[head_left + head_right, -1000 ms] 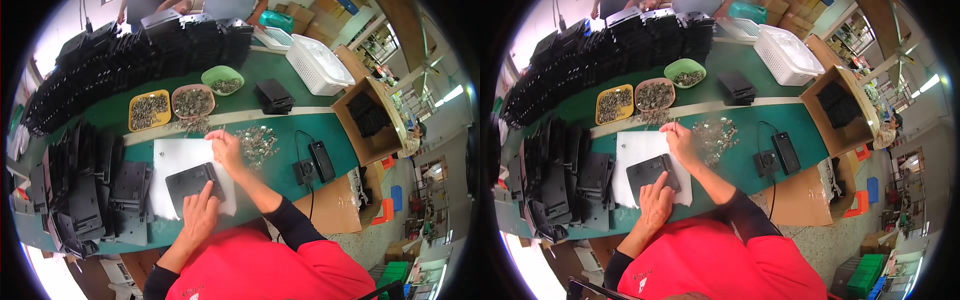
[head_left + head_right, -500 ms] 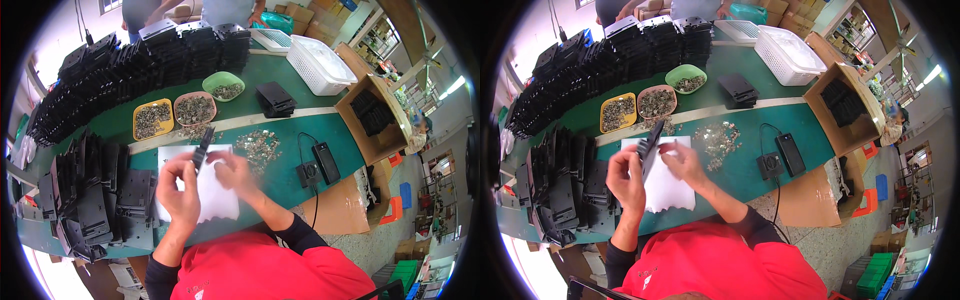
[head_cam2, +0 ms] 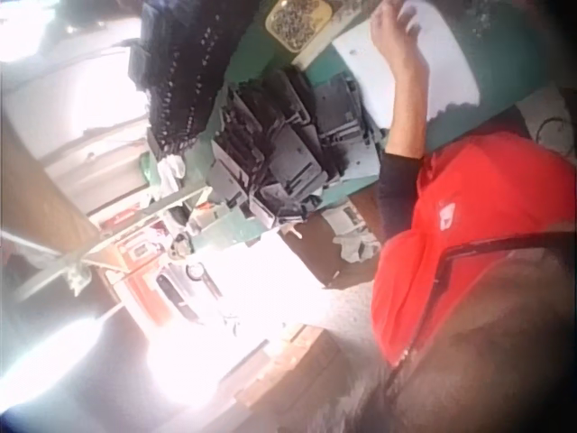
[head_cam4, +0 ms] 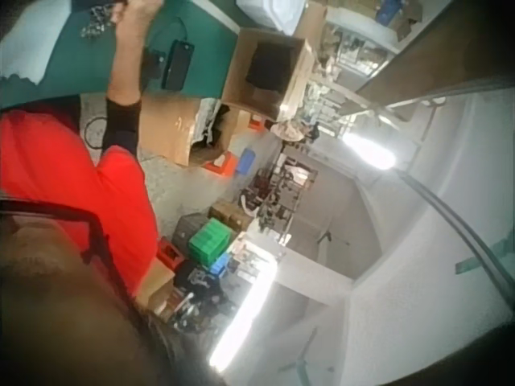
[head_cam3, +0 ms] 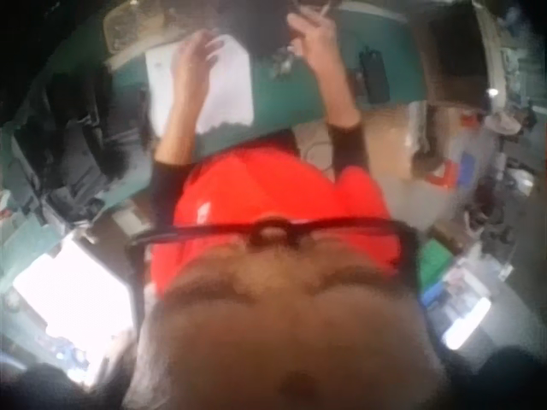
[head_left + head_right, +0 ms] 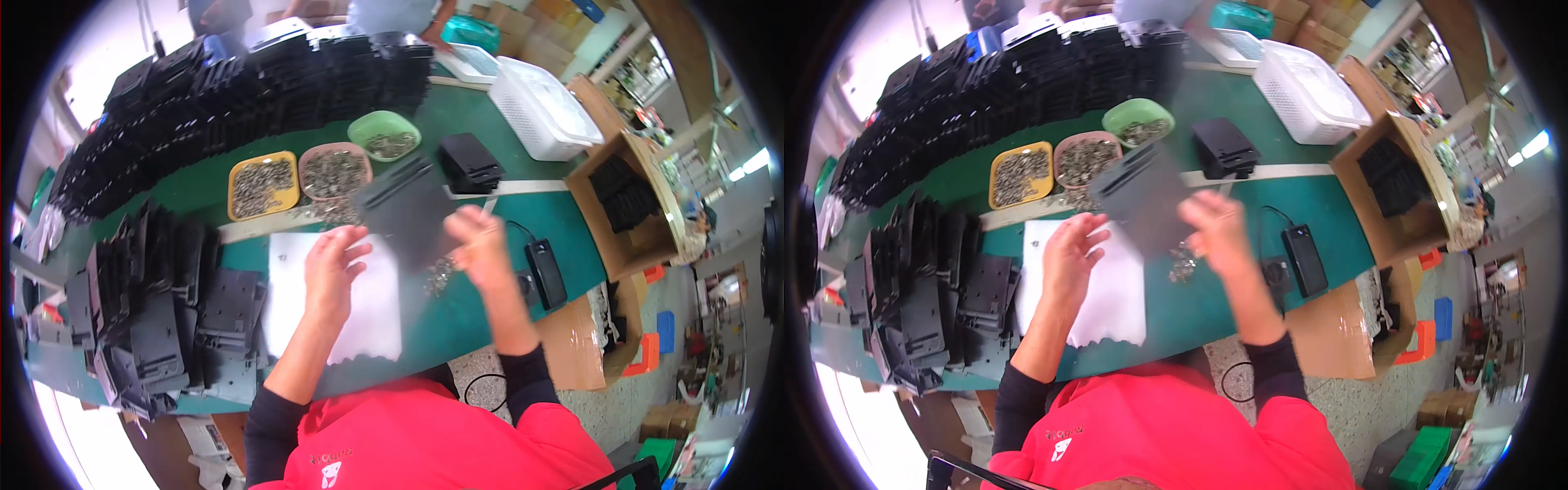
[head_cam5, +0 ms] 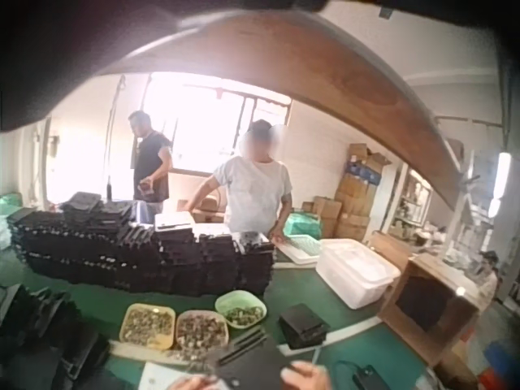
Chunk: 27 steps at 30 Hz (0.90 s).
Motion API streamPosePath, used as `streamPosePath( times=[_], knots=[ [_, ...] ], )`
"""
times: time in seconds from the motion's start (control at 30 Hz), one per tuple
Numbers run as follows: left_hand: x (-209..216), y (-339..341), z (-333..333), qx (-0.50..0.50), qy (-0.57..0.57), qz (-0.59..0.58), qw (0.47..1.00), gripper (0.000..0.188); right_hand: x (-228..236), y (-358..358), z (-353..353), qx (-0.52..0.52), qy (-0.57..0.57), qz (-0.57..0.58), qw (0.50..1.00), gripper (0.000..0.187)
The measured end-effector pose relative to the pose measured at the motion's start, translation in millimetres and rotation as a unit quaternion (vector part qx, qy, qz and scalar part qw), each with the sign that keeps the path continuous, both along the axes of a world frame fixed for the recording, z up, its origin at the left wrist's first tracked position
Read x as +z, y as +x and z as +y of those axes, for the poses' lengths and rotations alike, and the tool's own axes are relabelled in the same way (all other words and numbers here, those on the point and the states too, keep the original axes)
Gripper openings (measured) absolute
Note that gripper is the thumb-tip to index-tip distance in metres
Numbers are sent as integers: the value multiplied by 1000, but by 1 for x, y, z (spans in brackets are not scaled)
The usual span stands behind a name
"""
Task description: The person uses a small screwdriver to remove screws from the back of a black electronic device. They place the removed screws on a white foam pad and set the device aside before picking up another one to repeat the process.
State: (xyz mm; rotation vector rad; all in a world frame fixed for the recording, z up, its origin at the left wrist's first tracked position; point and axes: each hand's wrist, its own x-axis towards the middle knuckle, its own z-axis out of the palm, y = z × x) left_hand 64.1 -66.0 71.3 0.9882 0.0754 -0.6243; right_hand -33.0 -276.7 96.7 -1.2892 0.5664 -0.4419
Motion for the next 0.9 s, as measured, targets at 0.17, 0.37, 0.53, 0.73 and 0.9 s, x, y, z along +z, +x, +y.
streamPosePath(
  times=[0.17, 0.37, 0.53, 0.73, 0.9],
  knots=[
    [-29, -1, 6, -101, 183, -292, 933, 18, 33, 25, -109, -131, -565, -2, 815, 25],
    [-29, 13, 36, -83, 471, -533, 697, 16, 7, 77, -155, -84, -882, 144, 440, 19],
    [-15, 17, 93, -63, 690, -567, 445, 30, -41, 82, -164, -38, -888, 208, 408, 15],
    [-38, 16, 154, -82, 755, -477, 442, 65, -38, 77, -154, -12, -870, 167, 464, 22],
    [-31, 9, 139, -92, 734, -487, 464, 55, -50, 68, -155, -1, -843, 151, 516, 26]
  ],
)
